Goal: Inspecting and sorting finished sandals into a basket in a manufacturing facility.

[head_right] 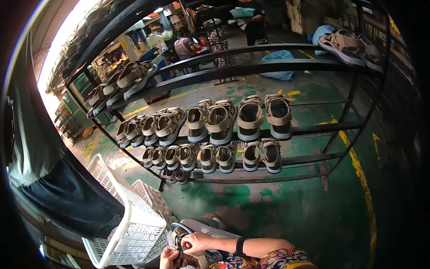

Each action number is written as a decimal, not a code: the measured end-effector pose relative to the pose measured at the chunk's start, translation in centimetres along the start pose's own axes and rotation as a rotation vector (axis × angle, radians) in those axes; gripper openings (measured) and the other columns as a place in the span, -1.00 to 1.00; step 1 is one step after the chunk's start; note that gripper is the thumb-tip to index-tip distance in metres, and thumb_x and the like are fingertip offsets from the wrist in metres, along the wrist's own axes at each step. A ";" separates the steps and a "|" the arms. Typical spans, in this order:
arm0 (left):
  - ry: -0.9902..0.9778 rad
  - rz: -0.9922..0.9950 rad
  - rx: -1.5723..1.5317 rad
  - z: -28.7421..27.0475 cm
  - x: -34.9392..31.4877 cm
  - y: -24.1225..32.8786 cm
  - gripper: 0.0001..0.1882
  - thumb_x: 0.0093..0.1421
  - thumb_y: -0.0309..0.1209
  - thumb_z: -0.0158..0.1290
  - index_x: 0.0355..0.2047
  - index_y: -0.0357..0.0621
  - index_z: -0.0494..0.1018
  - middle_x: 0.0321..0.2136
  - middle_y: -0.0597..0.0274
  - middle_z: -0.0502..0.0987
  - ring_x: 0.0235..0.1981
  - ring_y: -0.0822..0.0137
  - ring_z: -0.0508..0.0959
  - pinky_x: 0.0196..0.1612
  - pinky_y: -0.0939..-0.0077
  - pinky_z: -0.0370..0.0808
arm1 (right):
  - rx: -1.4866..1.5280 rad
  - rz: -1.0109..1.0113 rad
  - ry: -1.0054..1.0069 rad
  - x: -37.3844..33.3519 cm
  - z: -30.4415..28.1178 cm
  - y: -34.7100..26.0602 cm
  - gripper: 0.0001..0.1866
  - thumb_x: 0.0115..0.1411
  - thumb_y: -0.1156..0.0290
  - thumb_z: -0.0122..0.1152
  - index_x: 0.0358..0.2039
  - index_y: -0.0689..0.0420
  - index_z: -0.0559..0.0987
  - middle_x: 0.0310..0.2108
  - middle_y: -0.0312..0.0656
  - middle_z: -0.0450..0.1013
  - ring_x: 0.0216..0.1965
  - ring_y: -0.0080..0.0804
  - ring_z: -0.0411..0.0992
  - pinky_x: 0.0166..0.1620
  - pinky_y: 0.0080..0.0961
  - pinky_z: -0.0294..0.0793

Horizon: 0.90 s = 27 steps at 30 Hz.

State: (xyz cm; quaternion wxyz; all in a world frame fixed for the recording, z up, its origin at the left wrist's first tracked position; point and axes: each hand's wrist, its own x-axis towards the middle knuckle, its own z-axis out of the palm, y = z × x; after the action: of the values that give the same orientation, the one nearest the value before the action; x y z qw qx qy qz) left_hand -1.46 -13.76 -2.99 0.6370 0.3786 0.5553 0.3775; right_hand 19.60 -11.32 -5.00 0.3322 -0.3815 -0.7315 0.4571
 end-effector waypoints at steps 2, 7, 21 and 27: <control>0.005 -0.001 -0.038 1.1 -0.4 0.4 -0.95 0.13 -0.50 -0.02 -0.41 -0.16 0.33 -0.77 0.35 0.24 -0.84 0.43 0.23 -0.78 0.59 0.14 | 0.085 0.012 -0.010 -0.3 -0.1 0.1 -0.63 -0.04 0.14 0.31 -0.32 0.12 0.51 -0.51 -0.28 0.46 -0.48 -0.49 0.45 -0.39 -0.50 0.44; -0.038 -0.021 0.041 2.6 -0.6 1.7 -0.91 0.17 -0.51 -0.03 -0.49 -0.12 0.35 -0.75 0.37 0.28 -0.79 0.49 0.25 -0.73 0.64 0.13 | 0.121 0.008 -0.009 -0.9 -0.5 0.9 -0.65 0.00 0.15 0.31 -0.29 0.11 0.51 -0.46 -0.28 0.48 -0.43 -0.49 0.45 -0.33 -0.50 0.45; -0.251 0.128 0.495 1.5 1.3 1.6 -0.79 0.14 -0.54 0.07 -0.22 -0.22 0.33 -0.44 0.25 0.50 -0.38 0.50 0.47 -0.33 0.68 0.40 | 0.531 0.153 -0.062 -0.3 0.1 2.1 -0.69 0.10 0.32 0.29 -0.17 0.16 0.52 -0.41 -0.35 0.49 -0.35 -0.67 0.41 -0.23 -0.64 0.41; -0.289 0.338 0.763 3.7 -1.6 4.2 -0.61 0.02 -0.36 0.23 -0.13 -0.19 0.44 -0.40 0.13 0.57 -0.36 0.36 0.57 -0.27 0.48 0.49 | 0.827 0.332 -0.015 -1.9 -0.4 -0.4 -0.57 0.12 0.37 0.27 -0.05 0.14 0.31 -0.34 -0.28 0.44 -0.29 -0.61 0.40 -0.21 -0.62 0.40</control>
State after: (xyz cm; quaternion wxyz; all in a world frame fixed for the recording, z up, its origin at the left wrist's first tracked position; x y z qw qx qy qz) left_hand 1.80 -13.65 1.82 0.4521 0.7211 0.4903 0.1876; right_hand 20.73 -12.91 -4.75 0.3735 -0.3255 -0.4185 0.7612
